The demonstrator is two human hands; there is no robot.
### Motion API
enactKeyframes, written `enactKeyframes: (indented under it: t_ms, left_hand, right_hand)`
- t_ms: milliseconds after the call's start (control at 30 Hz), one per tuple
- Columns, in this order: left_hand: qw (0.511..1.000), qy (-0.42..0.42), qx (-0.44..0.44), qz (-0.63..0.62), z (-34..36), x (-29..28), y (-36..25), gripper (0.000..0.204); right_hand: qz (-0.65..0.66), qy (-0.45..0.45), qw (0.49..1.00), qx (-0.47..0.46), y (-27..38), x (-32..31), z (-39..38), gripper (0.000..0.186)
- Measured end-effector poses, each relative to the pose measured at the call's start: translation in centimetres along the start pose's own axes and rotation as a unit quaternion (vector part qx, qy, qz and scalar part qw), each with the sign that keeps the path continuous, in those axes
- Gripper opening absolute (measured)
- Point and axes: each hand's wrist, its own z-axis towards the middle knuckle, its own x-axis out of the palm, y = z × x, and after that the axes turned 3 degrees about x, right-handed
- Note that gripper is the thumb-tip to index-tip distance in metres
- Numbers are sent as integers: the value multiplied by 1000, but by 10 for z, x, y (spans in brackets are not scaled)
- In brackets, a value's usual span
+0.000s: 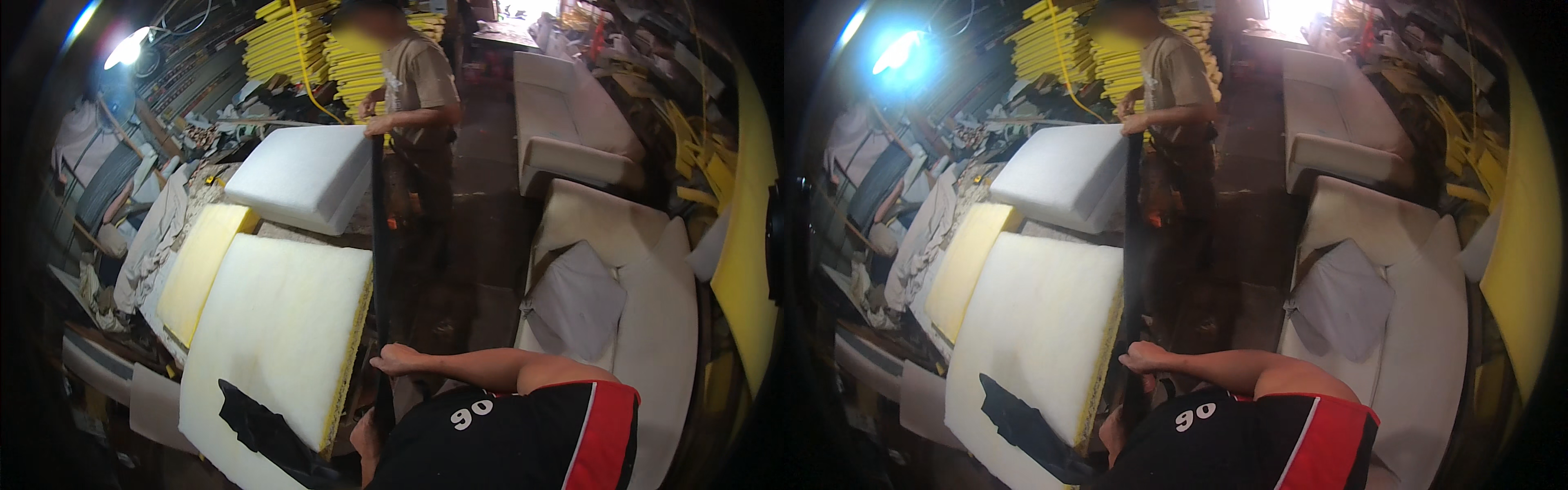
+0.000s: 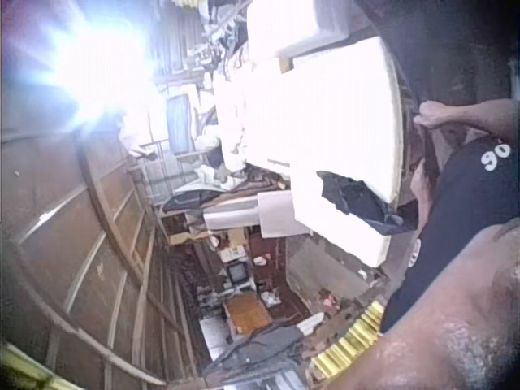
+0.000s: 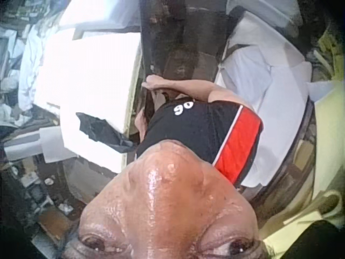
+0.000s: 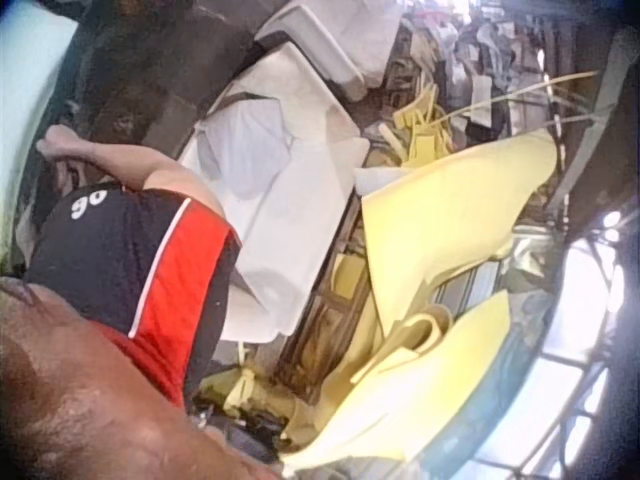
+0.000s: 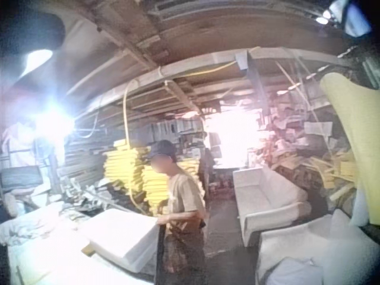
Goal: The person handles yellow foam pieces and a black fabric cover in a cluttered workshop. They lift and position foam, then stretch and cut the black fabric with scissors to fit the foam.
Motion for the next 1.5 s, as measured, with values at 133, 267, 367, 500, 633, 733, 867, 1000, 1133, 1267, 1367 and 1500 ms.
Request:
enactKeyframes:
  t_ms: [133, 267, 367, 500, 633, 733, 867, 1000, 1133, 1267, 1367, 1500]
  left_hand:
    - [997, 52, -53, 8, -41, -13, 14, 31]
    - [999, 7, 11, -35, -70, 2, 49, 38]
    - [995, -24, 59, -70, -73, 9, 63, 45]
    - [994, -23, 71, -77, -77, -30, 35, 53]
    - [986, -108, 113, -58, -84, -42, 26, 60]
    - [989, -76, 111, -56, -86, -43, 25, 56]
    - [984, -110, 75, -121, -106, -18, 23, 47]
    - [973, -103, 118, -171, -121, -13, 39, 47]
    - [962, -48, 5, -270, -153, -2, 85, 32]
    - [802, -46, -310, -508, -229, 129, 225, 25]
    - [467, -177, -520, -693, -264, 153, 285, 35]
    - [319, -318, -454, -769, -249, 146, 318, 33]
  right_hand:
    - [5, -21, 1000, 22, 3, 3, -10, 58]
    - [13, -37, 999, 28, 6, -2, -15, 55]
    - [32, -89, 995, -4, 6, 6, -11, 56]
    - [17, 1, 1000, -4, 43, 23, -35, 62]
    - [10, 67, 998, -5, 52, 84, -58, 62]
    - [46, 93, 994, 42, 50, 116, -82, 62]
    - [-10, 40, 998, 39, 44, 131, -105, 60]
    - [-29, 14, 999, 42, 41, 143, -118, 58]
    - [-17, -47, 999, 20, 34, 140, -133, 55]
    - [-9, -84, 996, 42, -26, 154, -106, 56]
    - [19, -90, 993, 79, 10, 153, -127, 55]
    - [27, -101, 992, 75, 38, 154, -139, 48]
